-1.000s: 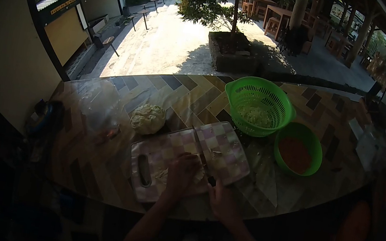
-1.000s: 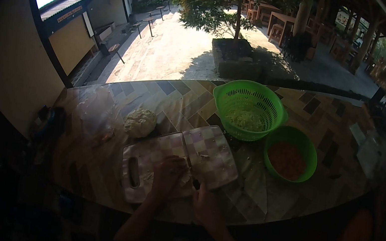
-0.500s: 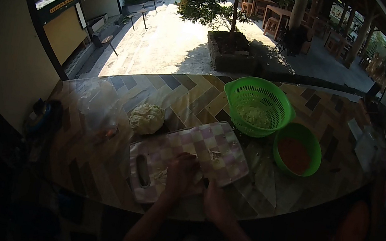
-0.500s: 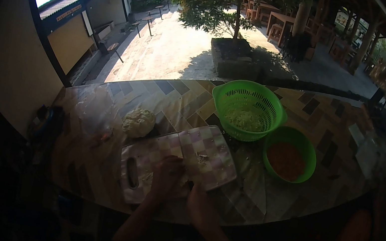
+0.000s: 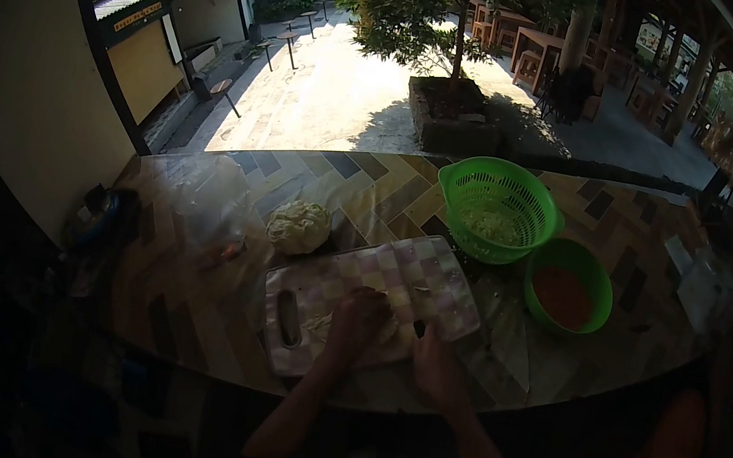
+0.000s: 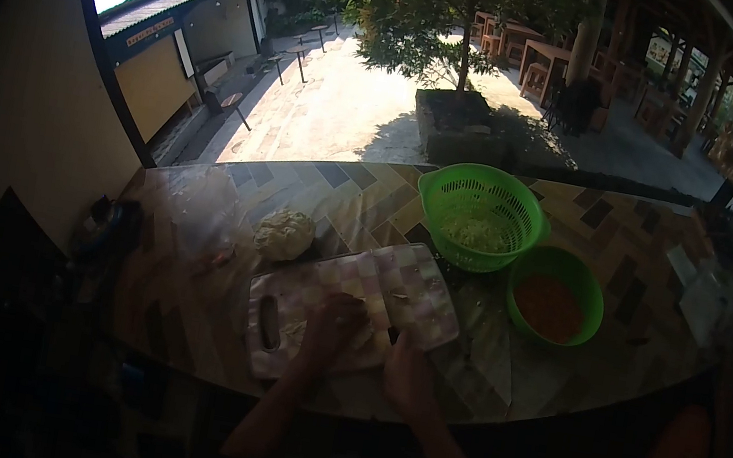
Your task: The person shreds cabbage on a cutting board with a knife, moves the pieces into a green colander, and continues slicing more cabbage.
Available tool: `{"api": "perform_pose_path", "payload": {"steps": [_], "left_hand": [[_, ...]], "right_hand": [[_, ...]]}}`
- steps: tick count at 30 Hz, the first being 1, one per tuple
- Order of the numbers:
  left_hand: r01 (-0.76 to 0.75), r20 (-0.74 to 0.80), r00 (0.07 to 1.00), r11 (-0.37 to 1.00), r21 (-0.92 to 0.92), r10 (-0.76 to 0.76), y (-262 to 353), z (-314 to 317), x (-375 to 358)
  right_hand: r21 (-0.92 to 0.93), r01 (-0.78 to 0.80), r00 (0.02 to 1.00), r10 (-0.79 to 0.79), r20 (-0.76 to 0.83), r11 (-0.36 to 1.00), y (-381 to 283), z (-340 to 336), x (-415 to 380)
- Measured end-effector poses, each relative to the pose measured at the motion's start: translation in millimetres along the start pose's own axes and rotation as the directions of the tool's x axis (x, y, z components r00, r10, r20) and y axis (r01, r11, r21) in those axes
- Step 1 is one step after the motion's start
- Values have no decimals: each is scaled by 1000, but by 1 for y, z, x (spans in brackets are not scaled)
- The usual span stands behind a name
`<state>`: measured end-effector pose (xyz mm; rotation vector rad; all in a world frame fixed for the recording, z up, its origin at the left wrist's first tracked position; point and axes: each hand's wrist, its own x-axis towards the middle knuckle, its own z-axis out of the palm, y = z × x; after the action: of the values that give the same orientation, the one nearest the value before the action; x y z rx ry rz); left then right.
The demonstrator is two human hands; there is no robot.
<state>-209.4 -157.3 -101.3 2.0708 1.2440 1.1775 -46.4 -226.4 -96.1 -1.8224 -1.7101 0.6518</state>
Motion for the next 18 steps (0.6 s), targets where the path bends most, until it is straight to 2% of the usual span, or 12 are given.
{"api": "perform_pose_path", "payload": {"steps": [5, 18], "left_hand": [[43, -50, 998, 997, -59, -46, -4, 6, -3], [76, -44, 996, 993, -86, -80, -11, 10, -3]], "right_hand": [[187, -83, 990, 59, 129, 979, -22, -15, -27], [183, -142, 977, 109, 183, 973, -24, -7, -33]]}}
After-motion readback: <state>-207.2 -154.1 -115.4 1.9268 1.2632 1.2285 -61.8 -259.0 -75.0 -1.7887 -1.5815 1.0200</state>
